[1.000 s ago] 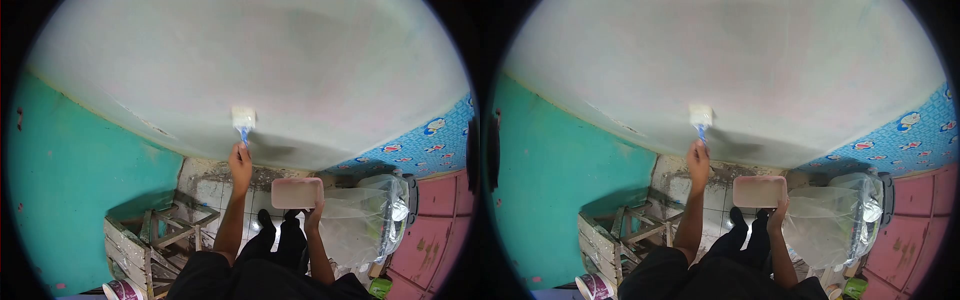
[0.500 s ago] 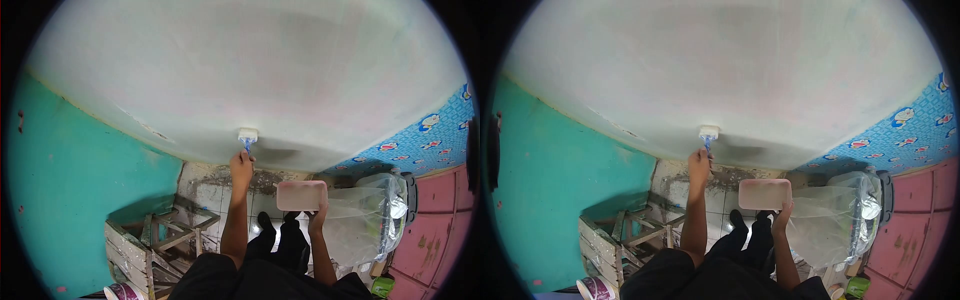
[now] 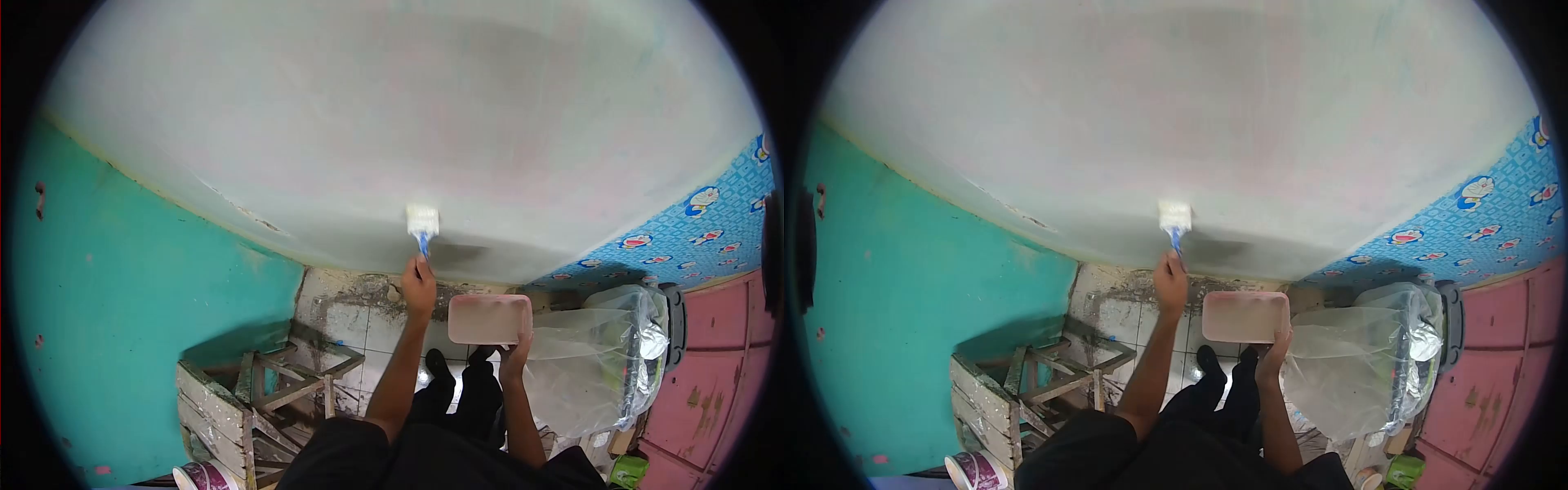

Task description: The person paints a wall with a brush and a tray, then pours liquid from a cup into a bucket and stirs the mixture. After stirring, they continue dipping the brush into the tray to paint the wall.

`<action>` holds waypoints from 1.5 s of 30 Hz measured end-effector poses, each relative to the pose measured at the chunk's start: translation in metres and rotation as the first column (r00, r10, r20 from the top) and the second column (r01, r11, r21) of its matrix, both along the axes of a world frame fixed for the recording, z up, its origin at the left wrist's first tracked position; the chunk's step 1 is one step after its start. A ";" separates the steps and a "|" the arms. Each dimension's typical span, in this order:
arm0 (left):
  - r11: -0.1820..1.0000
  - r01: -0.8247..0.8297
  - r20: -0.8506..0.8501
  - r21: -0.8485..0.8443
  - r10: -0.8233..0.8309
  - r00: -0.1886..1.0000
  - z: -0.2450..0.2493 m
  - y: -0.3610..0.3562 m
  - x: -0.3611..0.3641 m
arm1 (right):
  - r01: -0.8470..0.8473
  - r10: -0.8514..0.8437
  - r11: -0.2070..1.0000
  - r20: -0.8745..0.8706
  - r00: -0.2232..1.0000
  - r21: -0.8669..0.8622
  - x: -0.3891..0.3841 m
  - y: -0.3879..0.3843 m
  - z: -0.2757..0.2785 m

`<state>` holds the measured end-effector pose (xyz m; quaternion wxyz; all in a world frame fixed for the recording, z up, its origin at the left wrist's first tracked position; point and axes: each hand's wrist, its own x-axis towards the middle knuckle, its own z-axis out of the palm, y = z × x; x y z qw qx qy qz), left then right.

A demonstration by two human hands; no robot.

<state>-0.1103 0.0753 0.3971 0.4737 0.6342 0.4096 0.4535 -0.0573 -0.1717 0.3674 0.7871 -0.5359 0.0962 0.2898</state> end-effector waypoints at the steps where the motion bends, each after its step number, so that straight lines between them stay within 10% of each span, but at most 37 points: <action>1: 0.998 -0.058 -0.098 -0.011 0.057 0.994 -0.032 -0.006 -0.001 | 0.003 -0.003 1.000 0.003 1.000 -0.008 0.001 -0.003 -0.001; 4: 0.992 -0.045 -0.413 -0.121 -0.009 0.911 -0.099 -0.004 -0.015 | -0.025 0.025 0.999 0.002 1.000 -0.041 0.004 -0.014 0.002; 7: 0.983 -0.034 -0.330 -0.181 -0.028 0.944 -0.089 0.015 -0.020 | 0.020 -0.019 0.999 0.012 1.000 -0.042 0.008 -0.023 -0.004; 10: 0.911 0.072 -0.071 -0.405 -0.109 0.991 0.014 0.033 -0.023 | -0.050 0.053 0.998 0.053 0.997 -0.046 0.012 -0.034 -0.014; 18: 0.992 0.055 0.283 -0.110 -0.022 0.959 0.229 0.022 -0.041 | -0.049 0.054 0.991 0.037 0.998 -0.124 0.010 -0.024 -0.024; 30: 0.993 0.016 -0.370 -0.120 -0.060 0.927 -0.116 0.014 -0.027 | -0.047 0.048 0.999 0.013 0.999 -0.012 0.002 -0.010 -0.017; 36: 0.911 0.075 -0.109 -0.405 -0.130 0.986 0.045 0.035 -0.030 | -0.064 0.066 0.997 0.052 0.996 -0.034 0.003 -0.014 0.008; 41: 0.969 0.092 0.178 -0.228 -0.052 0.983 0.211 0.026 -0.042 | -0.088 0.093 0.993 0.062 0.994 -0.077 -0.002 -0.017 -0.002; 45: 0.993 0.052 0.287 -0.102 -0.021 0.958 0.243 0.036 -0.042 | -0.087 0.096 0.989 0.074 0.993 -0.116 -0.008 -0.017 -0.020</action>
